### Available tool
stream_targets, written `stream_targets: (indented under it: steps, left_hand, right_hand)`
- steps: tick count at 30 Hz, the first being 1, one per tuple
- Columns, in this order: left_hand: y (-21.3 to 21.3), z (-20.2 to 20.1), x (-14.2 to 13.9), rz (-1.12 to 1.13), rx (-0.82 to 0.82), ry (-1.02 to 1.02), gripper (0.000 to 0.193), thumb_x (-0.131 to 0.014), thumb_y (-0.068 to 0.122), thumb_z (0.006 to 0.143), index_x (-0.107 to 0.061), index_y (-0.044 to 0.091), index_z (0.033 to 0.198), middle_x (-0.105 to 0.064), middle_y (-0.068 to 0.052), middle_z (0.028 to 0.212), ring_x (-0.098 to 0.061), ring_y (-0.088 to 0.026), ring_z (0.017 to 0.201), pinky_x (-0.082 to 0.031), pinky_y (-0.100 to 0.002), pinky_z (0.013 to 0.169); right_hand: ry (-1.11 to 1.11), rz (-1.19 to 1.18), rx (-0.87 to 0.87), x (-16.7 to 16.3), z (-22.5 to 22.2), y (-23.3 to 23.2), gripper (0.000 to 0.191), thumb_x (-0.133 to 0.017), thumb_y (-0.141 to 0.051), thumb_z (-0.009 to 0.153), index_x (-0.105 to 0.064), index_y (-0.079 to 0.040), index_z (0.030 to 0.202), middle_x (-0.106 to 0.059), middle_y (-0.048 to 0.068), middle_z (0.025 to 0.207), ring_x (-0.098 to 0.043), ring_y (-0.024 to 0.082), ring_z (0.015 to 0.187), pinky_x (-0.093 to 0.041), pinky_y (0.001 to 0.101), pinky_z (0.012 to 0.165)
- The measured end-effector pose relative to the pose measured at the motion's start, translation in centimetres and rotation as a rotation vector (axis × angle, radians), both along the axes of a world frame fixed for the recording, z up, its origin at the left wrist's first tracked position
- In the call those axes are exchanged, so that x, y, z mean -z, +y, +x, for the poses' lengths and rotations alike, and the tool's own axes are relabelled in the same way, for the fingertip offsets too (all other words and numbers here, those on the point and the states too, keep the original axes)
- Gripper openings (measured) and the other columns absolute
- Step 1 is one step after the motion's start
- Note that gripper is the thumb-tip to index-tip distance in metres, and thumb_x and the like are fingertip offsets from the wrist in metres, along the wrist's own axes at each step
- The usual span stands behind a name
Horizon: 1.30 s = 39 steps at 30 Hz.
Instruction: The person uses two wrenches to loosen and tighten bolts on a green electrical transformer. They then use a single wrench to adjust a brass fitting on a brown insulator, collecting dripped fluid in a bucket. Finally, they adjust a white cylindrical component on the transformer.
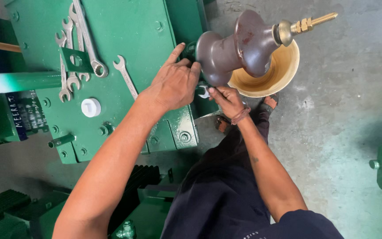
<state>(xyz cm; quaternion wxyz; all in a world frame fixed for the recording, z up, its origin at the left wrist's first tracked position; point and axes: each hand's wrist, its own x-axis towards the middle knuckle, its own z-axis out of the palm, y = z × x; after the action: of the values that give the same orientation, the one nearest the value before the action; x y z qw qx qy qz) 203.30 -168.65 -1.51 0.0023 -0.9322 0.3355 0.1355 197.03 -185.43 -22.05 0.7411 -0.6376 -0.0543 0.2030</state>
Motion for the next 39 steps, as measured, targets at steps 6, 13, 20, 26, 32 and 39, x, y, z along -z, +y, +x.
stream_targets:
  steps: [6, 13, 20, 26, 32, 39]
  left_hand:
    - [-0.3, 0.3, 0.4, 0.085, 0.023, 0.01, 0.016, -0.059, 0.011, 0.08, -0.07, 0.001, 0.084, -0.068, -0.016, 0.066, -0.066, -0.033, 0.092, -0.026, -0.05, 0.12]
    - [-0.5, 0.6, 0.4, 0.156, 0.059, -0.021, 0.014, -0.065, 0.019, 0.08, -0.074, 0.008, 0.081, -0.07, -0.01, 0.062, -0.065, -0.027, 0.093, -0.03, -0.045, 0.11]
    - [-1.6, 1.7, 1.6, 0.383, 0.066, 0.134, 0.026, -0.071, 0.04, 0.083, -0.078, 0.015, 0.083, -0.072, -0.007, 0.076, -0.067, -0.025, 0.09, -0.032, -0.041, 0.101]
    - [-1.7, 0.1, -0.4, 0.197, 0.067, 0.01, 0.017, -0.065, 0.015, 0.087, -0.077, 0.011, 0.098, -0.075, -0.009, 0.084, -0.07, -0.026, 0.089, -0.039, -0.039, 0.097]
    - [-3.9, -7.9, -2.7, -0.847, -0.188, 0.343, 0.026, -0.063, 0.009, 0.103, -0.063, -0.007, 0.124, -0.069, -0.025, 0.102, -0.068, -0.041, 0.094, -0.054, -0.046, 0.083]
    - [-4.8, -10.9, -1.9, -0.879, -0.581, 0.822, 0.021, -0.061, 0.003, 0.09, -0.066, -0.001, 0.109, -0.068, -0.022, 0.079, -0.072, -0.041, 0.069, -0.058, -0.044, 0.061]
  right_hand:
    - [0.125, 0.065, 0.054, 0.8, 0.7, 0.5, 0.045, -0.065, -0.038, 0.105, -0.07, 0.0, 0.082, -0.052, -0.004, 0.063, -0.044, 0.004, 0.058, -0.034, 0.0237, 0.053]
    - [0.235, 0.164, 0.184, -0.3, -0.4, 3.4, 0.045, -0.069, -0.042, 0.104, -0.068, 0.001, 0.091, -0.062, 0.001, 0.074, -0.051, 0.008, 0.06, -0.037, 0.026, 0.052]
    - [0.659, 0.099, 0.132, -3.0, -4.3, 5.2, 0.05, -0.048, -0.061, 0.097, -0.059, -0.017, 0.118, -0.068, -0.007, 0.101, -0.061, 0.009, 0.093, -0.048, 0.0285, 0.086]
    - [0.16, -0.053, 0.322, -6.0, -6.1, 0.0, 0.046, -0.045, -0.049, 0.111, -0.053, -0.006, 0.097, -0.05, 0.001, 0.079, -0.049, 0.013, 0.077, -0.04, 0.029, 0.077]
    - [0.302, 0.559, 0.742, -10.2, -6.1, -6.3, 0.025, -0.042, -0.039, 0.11, -0.047, -0.017, 0.099, -0.045, -0.004, 0.075, -0.043, 0.01, 0.071, -0.041, 0.028, 0.073]
    - [0.275, -0.171, 0.762, -11.8, -6.1, -5.6, 0.029, -0.061, -0.037, 0.103, -0.052, -0.014, 0.118, -0.056, -0.009, 0.087, -0.054, 0.008, 0.084, -0.046, 0.0312, 0.074]
